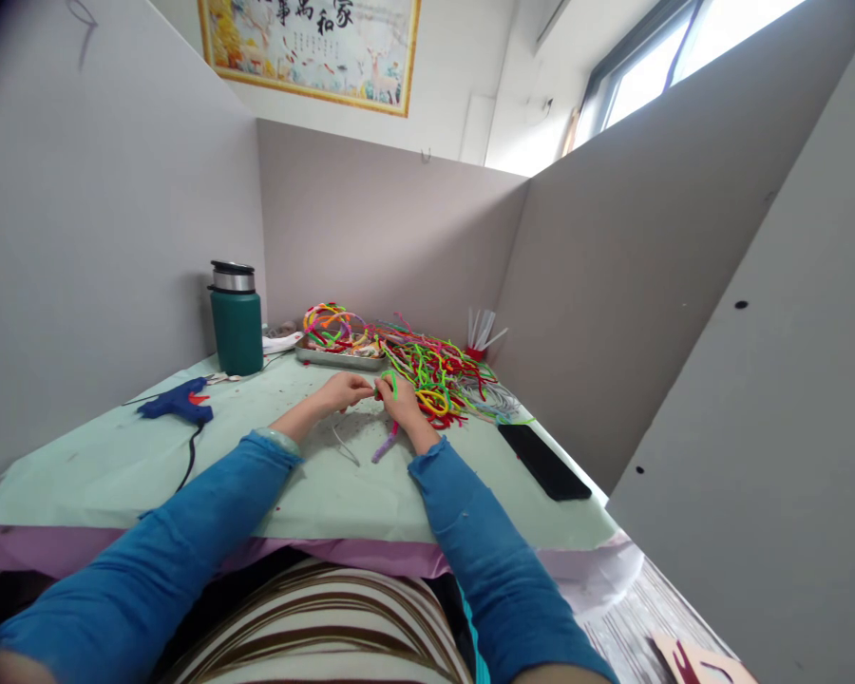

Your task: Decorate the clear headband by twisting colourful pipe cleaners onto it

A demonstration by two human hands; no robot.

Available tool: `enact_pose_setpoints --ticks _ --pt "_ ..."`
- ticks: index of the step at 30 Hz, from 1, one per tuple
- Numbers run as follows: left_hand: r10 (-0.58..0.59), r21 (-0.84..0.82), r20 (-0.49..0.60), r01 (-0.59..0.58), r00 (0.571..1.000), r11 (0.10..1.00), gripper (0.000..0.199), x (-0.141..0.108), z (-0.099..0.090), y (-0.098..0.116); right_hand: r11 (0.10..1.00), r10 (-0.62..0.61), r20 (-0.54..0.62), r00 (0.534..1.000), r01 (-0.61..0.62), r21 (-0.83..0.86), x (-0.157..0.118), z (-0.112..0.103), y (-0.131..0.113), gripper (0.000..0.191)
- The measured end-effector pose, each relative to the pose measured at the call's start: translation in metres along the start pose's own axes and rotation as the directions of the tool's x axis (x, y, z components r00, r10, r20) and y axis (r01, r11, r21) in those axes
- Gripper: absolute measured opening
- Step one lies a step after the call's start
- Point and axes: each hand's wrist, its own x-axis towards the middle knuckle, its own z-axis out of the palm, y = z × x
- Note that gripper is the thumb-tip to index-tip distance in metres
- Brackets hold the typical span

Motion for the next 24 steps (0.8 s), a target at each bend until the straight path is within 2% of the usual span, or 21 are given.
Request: enact_pose_setpoints --ticks 8,15,19,24 --pt "0.055 0.033 0.013 -0.056 0.998 0.998 0.035 0.0007 0.0021 -0.0026 0.998 0.063 0.002 0.998 -0.063 0.014 0.0002 -0.0025 -0.0044 0.041" --pt "0.087 0.061 0.035 -0.089 0.996 0.994 0.037 -0.0026 0.0021 0.0021 0.981 0.172 0.002 0.985 -0.172 0.091 0.0002 -0.0036 -0.0035 0.04" --pt "0.105 0.076 0.02 -0.107 0.994 0.991 0.035 -0.0027 0.003 0.0022 0.981 0.173 0.007 0.985 -0.173 0.092 -0.0011 -0.0055 -0.0079 0.04" --pt "0.204 0.117 -0.023 -0.2 0.979 0.973 0.029 -0.0003 0.0035 0.0016 0.93 0.256 0.082 0.963 -0.269 0.252 0.0004 -0.0052 -0.0079 0.037"
